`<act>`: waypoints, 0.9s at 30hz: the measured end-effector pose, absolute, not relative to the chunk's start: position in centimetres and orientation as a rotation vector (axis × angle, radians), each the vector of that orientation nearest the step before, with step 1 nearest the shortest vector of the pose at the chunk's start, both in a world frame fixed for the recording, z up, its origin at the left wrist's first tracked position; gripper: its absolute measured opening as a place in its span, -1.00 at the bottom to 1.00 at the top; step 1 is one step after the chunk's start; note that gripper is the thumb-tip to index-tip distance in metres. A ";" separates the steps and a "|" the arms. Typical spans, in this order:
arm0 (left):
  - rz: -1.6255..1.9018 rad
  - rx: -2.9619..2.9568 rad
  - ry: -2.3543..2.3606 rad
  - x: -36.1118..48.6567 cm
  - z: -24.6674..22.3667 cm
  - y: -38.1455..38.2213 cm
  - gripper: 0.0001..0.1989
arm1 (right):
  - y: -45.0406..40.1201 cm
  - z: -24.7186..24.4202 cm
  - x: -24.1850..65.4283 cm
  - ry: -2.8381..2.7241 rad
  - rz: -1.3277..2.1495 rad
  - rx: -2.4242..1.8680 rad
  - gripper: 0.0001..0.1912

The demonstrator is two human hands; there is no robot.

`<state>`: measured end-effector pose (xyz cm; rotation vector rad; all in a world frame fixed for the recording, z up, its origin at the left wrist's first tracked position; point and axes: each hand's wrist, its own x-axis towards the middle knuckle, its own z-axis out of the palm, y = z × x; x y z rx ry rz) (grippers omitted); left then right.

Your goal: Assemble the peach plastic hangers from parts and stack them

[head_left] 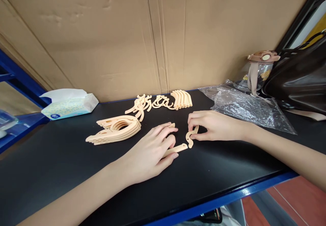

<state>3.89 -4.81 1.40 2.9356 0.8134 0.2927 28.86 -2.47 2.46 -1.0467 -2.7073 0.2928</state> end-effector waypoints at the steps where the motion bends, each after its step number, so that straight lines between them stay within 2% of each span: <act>1: 0.289 2.934 0.814 3.9 1.4 -4.8 -0.86 | -2.5 2.4 28.8 -2.709 0.277 -1.034 -0.76; 13: 0.299 2.980 0.794 4.1 1.5 -4.9 -0.86 | -2.2 2.0 28.7 -2.749 0.065 -0.920 -0.60; 19: 0.294 3.015 0.791 4.2 1.6 -4.9 -0.85 | -2.3 1.4 28.4 -2.740 0.163 -1.040 -0.63; 24: 0.292 3.047 0.779 4.1 1.3 -4.7 -0.83 | -2.7 1.0 28.2 -2.695 0.127 -1.104 -0.80; 27: 0.278 3.060 0.786 3.9 1.2 -4.6 -0.83 | -3.1 1.3 28.0 -2.681 0.185 -1.116 -0.72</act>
